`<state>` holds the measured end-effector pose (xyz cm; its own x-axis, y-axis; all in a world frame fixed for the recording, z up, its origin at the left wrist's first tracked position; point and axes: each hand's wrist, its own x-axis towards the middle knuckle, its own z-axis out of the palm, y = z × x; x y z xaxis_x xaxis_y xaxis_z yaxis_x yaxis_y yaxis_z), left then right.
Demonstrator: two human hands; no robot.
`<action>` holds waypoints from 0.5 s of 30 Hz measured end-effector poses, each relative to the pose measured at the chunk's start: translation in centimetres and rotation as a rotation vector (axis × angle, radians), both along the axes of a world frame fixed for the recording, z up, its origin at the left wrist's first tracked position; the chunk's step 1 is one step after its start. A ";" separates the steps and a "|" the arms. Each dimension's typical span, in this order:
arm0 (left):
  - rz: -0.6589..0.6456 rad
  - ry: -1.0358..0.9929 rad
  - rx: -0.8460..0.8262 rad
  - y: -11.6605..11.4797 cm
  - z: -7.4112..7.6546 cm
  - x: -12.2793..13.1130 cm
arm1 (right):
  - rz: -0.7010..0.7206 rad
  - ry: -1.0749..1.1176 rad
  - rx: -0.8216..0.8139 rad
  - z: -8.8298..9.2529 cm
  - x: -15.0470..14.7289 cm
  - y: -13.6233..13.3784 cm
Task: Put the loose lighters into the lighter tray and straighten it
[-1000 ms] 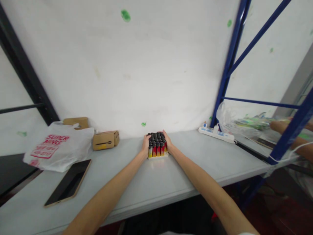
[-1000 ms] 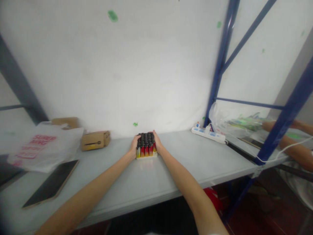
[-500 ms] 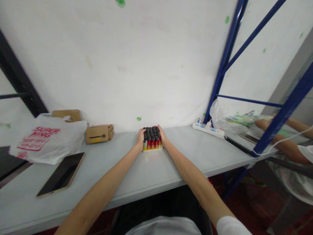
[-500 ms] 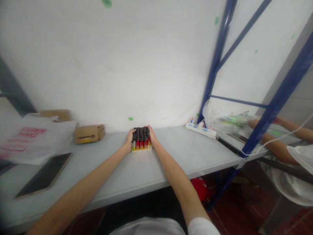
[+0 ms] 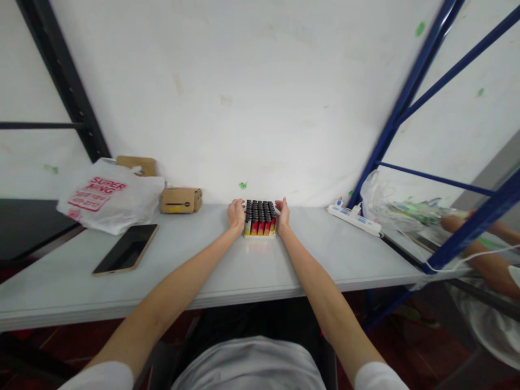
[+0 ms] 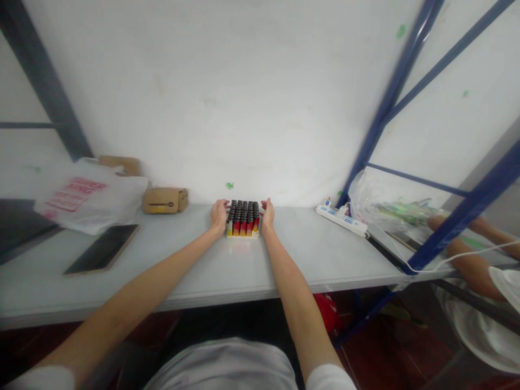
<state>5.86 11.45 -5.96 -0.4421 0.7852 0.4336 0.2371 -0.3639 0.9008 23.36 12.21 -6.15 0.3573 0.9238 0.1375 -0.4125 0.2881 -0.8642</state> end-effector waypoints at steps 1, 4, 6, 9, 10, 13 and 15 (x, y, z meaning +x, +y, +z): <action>-0.010 -0.004 0.000 -0.1 0.2 0.3 | 0.010 0.000 0.000 0.0 0.0 -0.2; -0.029 -0.007 0.003 -0.8 0.8 0.8 | 0.035 0.056 -0.025 0.0 0.0 -0.5; -0.034 -0.002 0.007 -1.3 1.2 0.8 | 0.045 0.078 -0.029 0.1 0.1 -0.6; -0.036 0.015 0.013 -2.1 1.6 0.7 | 0.091 0.061 -0.007 0.0 -0.1 -0.7; -0.034 0.020 0.015 -2.3 1.6 0.7 | 0.111 0.047 0.009 0.0 -0.3 -0.8; -0.029 0.027 0.012 -2.6 1.8 0.7 | 0.137 0.013 0.055 0.0 -0.8 -1.0; -0.027 0.027 0.003 -2.7 1.9 0.7 | 0.136 0.017 0.057 0.1 -1.0 -1.1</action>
